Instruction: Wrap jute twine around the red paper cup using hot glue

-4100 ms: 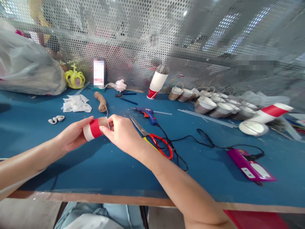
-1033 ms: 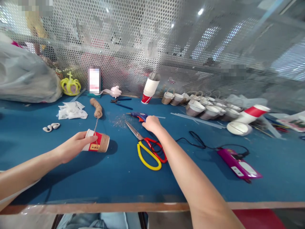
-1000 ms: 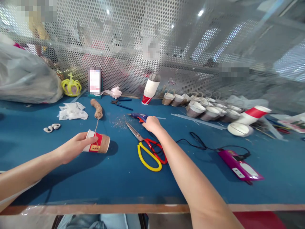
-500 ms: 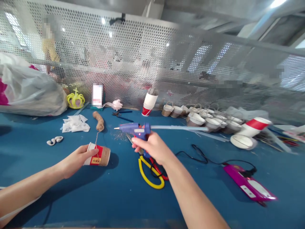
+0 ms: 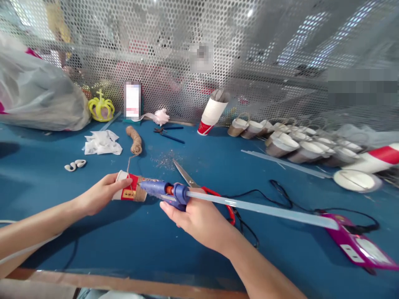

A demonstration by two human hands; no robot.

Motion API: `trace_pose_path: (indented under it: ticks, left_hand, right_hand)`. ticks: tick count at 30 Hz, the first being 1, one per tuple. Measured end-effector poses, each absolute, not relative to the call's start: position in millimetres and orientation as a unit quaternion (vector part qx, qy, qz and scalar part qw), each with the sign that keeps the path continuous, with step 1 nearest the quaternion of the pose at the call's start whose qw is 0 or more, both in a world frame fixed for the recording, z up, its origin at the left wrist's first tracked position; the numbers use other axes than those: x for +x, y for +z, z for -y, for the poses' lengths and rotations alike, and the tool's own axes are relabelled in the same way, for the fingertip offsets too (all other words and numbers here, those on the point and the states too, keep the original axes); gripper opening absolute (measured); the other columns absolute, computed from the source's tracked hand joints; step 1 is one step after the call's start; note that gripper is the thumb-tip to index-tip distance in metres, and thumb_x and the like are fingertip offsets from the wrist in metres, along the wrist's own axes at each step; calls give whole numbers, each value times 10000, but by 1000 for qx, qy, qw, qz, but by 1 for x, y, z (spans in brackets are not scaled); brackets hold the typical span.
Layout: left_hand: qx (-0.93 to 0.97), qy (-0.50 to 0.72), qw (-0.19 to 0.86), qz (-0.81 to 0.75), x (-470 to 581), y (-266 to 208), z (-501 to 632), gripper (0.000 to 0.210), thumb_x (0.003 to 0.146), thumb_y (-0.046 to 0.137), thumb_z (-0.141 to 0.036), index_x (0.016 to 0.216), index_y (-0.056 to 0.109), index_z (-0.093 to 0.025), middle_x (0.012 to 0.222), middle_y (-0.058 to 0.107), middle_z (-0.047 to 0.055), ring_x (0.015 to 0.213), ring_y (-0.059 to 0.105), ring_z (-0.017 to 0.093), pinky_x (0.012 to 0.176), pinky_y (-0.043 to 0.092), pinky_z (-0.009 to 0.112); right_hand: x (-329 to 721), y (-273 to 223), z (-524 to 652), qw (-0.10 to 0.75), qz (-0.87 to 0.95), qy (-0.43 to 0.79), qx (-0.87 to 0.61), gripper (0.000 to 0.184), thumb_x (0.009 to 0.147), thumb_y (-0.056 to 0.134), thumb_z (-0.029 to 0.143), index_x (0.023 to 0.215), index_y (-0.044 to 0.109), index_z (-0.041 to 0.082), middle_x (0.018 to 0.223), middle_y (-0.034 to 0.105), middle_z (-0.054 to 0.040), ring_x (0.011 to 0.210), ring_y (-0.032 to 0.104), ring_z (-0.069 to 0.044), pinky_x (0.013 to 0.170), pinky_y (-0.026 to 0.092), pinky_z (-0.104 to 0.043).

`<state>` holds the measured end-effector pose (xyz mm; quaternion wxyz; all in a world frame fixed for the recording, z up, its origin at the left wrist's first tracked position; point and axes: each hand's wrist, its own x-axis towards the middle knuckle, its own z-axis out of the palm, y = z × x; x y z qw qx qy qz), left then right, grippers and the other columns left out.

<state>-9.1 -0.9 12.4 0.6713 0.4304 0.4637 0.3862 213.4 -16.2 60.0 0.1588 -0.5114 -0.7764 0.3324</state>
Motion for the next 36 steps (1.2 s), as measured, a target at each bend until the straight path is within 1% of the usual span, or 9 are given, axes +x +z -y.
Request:
trace_pose_path:
  ticks: [3, 9, 14, 18, 21, 25, 31, 33, 36]
  left_hand:
    - [428, 385, 678, -457, -8, 15, 1, 339, 743, 596, -390, 954, 669, -135, 837, 723, 52, 770, 657, 177, 735, 475, 237]
    - [421, 385, 679, -461, -9, 15, 0, 352, 726, 610, -398, 939, 685, -128, 837, 725, 62, 778, 660, 191, 740, 479, 251]
    - [410, 385, 677, -475, -8, 14, 0, 337, 719, 617, -385, 911, 684, -117, 769, 723, 56, 715, 658, 181, 712, 484, 255]
    - [409, 387, 668, -486, -8, 14, -1, 294, 728, 605, -368, 860, 680, -117, 718, 712, 42, 686, 646, 168, 683, 482, 247]
    - [410, 391, 643, -516, -8, 14, -1, 282, 707, 617, -370, 799, 675, -109, 672, 695, 40, 668, 637, 179, 636, 478, 248]
    - [408, 387, 626, -540, -10, 13, -1, 263, 682, 629, -373, 746, 664, -121, 546, 649, 15, 650, 635, 194, 566, 465, 233]
    - [401, 387, 625, -546, -11, 11, -2, 240, 673, 630, -373, 705, 653, -136, 478, 612, 3, 611, 632, 191, 516, 452, 219]
    - [402, 384, 627, -546, -11, 12, -2, 230, 671, 631, -372, 692, 650, -144, 482, 615, 3, 625, 635, 193, 526, 456, 220]
    - [399, 385, 632, -542, -9, 15, -2, 229, 668, 634, -364, 698, 647, -137, 558, 652, 17, 644, 634, 188, 567, 466, 231]
  right_hand:
    - [213, 59, 16, 171, 802, 273, -503, 233, 794, 515, 337, 598, 478, 218, 443, 509, 54, 401, 497, -102, 450, 417, -222]
    - [212, 59, 19, 176, 839, 203, -474, 92, 777, 542, 293, 705, 534, 237, 640, 621, 19, 572, 575, -134, 565, 451, -240]
    - [208, 61, 22, 168, 836, 210, -479, 50, 781, 533, 257, 738, 534, 231, 637, 615, 25, 530, 562, -118, 515, 427, -224]
    - [209, 60, 21, 147, 848, 216, -460, 52, 782, 521, 262, 740, 530, 233, 644, 616, 11, 548, 569, -130, 511, 423, -231]
    - [211, 58, 21, 129, 857, 206, -454, 12, 764, 518, 229, 759, 527, 235, 671, 619, 4, 575, 579, -138, 507, 418, -234]
    - [212, 58, 24, 121, 866, 188, -447, 54, 752, 508, 192, 787, 522, 232, 697, 623, -4, 591, 582, -144, 522, 419, -241]
    - [210, 61, 27, 124, 884, 152, -425, 78, 758, 497, 150, 794, 516, 217, 702, 618, -11, 573, 578, -138, 529, 416, -242]
    - [211, 59, 27, 125, 888, 143, -419, 80, 756, 498, 147, 802, 509, 212, 713, 614, -15, 599, 585, -145, 544, 420, -248]
    - [212, 57, 28, 118, 893, 139, -410, 105, 760, 487, 135, 836, 500, 207, 747, 615, -27, 649, 590, -157, 577, 426, -261]
